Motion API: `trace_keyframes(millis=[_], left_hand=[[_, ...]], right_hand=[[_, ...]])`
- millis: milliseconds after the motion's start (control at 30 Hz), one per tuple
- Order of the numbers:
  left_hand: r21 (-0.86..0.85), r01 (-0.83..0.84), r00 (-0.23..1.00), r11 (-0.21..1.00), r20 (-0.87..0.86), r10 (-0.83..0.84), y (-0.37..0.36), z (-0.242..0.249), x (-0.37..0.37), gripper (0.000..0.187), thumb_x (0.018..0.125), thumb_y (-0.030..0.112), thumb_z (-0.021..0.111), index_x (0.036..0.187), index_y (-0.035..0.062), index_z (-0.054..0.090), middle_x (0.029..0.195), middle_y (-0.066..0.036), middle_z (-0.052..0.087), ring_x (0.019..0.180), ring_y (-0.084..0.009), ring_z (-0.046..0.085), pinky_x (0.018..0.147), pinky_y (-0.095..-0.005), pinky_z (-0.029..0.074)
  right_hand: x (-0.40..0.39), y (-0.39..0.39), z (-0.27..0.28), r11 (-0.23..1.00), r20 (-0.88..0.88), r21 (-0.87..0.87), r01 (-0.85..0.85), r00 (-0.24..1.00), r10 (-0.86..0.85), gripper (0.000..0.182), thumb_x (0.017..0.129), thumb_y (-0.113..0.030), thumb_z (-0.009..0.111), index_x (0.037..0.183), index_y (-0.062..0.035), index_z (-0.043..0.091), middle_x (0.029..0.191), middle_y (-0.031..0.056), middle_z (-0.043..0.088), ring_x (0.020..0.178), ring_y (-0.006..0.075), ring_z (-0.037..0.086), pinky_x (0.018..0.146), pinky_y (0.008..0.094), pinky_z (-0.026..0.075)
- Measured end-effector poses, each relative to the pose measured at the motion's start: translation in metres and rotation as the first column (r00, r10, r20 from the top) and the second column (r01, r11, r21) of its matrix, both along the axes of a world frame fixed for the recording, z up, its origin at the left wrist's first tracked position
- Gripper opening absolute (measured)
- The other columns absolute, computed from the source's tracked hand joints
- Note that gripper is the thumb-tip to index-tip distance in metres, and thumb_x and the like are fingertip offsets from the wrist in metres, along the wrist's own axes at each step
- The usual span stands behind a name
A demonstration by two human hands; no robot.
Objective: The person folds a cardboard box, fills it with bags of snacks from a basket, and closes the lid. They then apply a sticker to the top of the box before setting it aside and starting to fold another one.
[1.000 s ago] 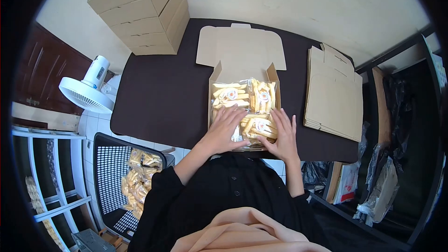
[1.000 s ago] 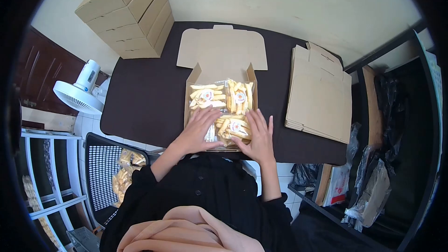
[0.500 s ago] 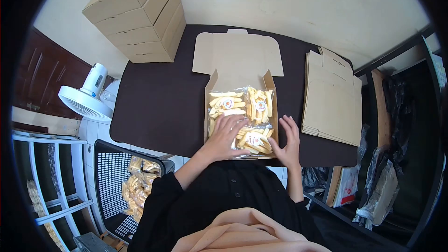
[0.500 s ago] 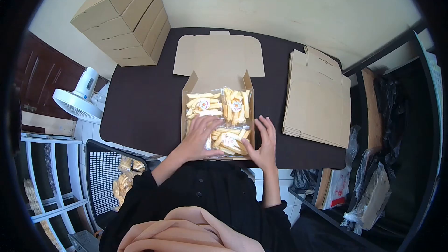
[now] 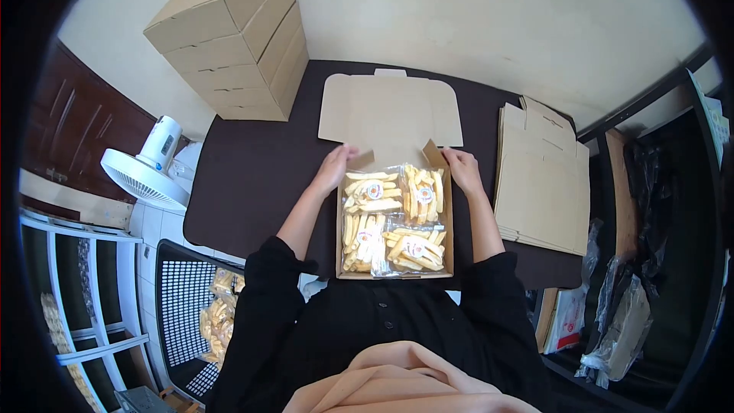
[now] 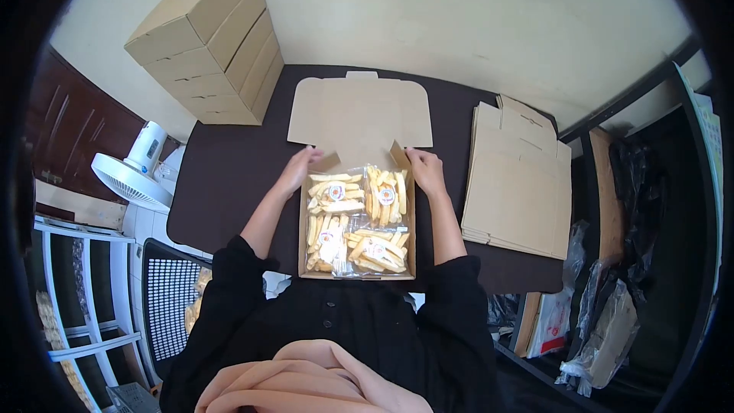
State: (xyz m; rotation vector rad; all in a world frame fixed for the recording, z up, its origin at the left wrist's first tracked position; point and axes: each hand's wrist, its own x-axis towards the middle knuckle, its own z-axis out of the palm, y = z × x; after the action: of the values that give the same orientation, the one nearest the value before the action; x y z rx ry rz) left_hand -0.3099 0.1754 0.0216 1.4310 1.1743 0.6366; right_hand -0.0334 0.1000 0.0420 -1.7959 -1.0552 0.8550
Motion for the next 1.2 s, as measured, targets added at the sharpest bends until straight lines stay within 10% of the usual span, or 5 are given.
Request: trace_keyframes(millis=[200, 267, 367, 933, 1200], left_hand=[[-0.077, 0.027, 0.999, 0.997, -0.045, -0.03, 0.008, -0.019, 0.004, 0.049, 0.078, 0.011, 0.051, 0.124, -0.0011, 0.038, 0.118, -0.017, 0.045, 0.11, -0.0236, 0.045, 0.094, -0.0338, 0.037], [-0.034, -0.003, 0.977, 0.999, -0.212, -0.005, 0.011, -0.013, -0.002, 0.073, 0.069, 0.02, 0.062, 0.13, 0.0025, 0.026, 0.13, -0.022, 0.028, 0.121, -0.03, 0.03, 0.101, -0.0373, 0.029], [0.132, -0.09, 0.942, 0.987, -0.31, 0.128, 0.014, -0.009, -0.005, 0.109, 0.051, 0.026, 0.077, 0.134, 0.0064, 0.008, 0.132, -0.023, 0.009, 0.127, -0.0369, 0.013, 0.106, -0.0406, 0.021], [0.479, -0.017, 0.946, 0.878, -0.277, 0.169, 0.004, 0.019, 0.005, 0.102, 0.053, 0.021, 0.078, 0.131, -0.0002, 0.014, 0.125, -0.021, 0.021, 0.12, -0.0348, 0.028, 0.101, -0.0394, 0.031], [0.639, -0.295, 0.938, 0.71, 0.051, 0.343, -0.029, 0.025, 0.003, 0.052, 0.072, 0.006, 0.066, 0.115, -0.0016, 0.039, 0.116, -0.021, 0.036, 0.106, -0.0321, 0.044, 0.086, -0.0365, 0.042]], right_hand=[[0.005, 0.009, -0.003, 0.943, -0.04, -0.191, -0.273, 0.962, 0.27, 0.029, 0.072, -0.029, 0.067, 0.081, -0.0014, 0.069, 0.072, 0.0103, 0.067, 0.074, 0.0152, 0.063, 0.072, 0.0254, 0.046], [0.013, 0.012, 0.0, 0.872, -0.116, -0.333, -0.36, 0.933, 0.341, 0.046, 0.064, -0.039, 0.073, 0.095, -0.0054, 0.068, 0.1, 0.0191, 0.062, 0.094, 0.0228, 0.058, 0.084, 0.0302, 0.043], [0.016, 0.014, 0.011, 0.86, 0.209, -0.492, -0.132, 0.942, 0.263, 0.101, 0.04, -0.058, 0.079, 0.126, -0.0156, 0.046, 0.14, 0.0308, 0.0, 0.13, 0.043, 0.004, 0.104, 0.0492, 0.019], [0.013, 0.021, 0.023, 0.923, 0.374, -0.282, -0.261, 0.856, 0.356, 0.113, 0.033, -0.053, 0.083, 0.125, -0.0038, 0.042, 0.129, 0.0177, 0.023, 0.124, 0.0336, 0.024, 0.1, 0.0443, 0.025], [-0.026, -0.022, 0.039, 0.962, 0.521, 0.23, -0.147, 0.854, 0.006, 0.073, 0.056, -0.014, 0.08, 0.118, 0.0012, 0.044, 0.115, 0.0179, 0.033, 0.108, 0.0339, 0.041, 0.091, 0.0376, 0.039]])
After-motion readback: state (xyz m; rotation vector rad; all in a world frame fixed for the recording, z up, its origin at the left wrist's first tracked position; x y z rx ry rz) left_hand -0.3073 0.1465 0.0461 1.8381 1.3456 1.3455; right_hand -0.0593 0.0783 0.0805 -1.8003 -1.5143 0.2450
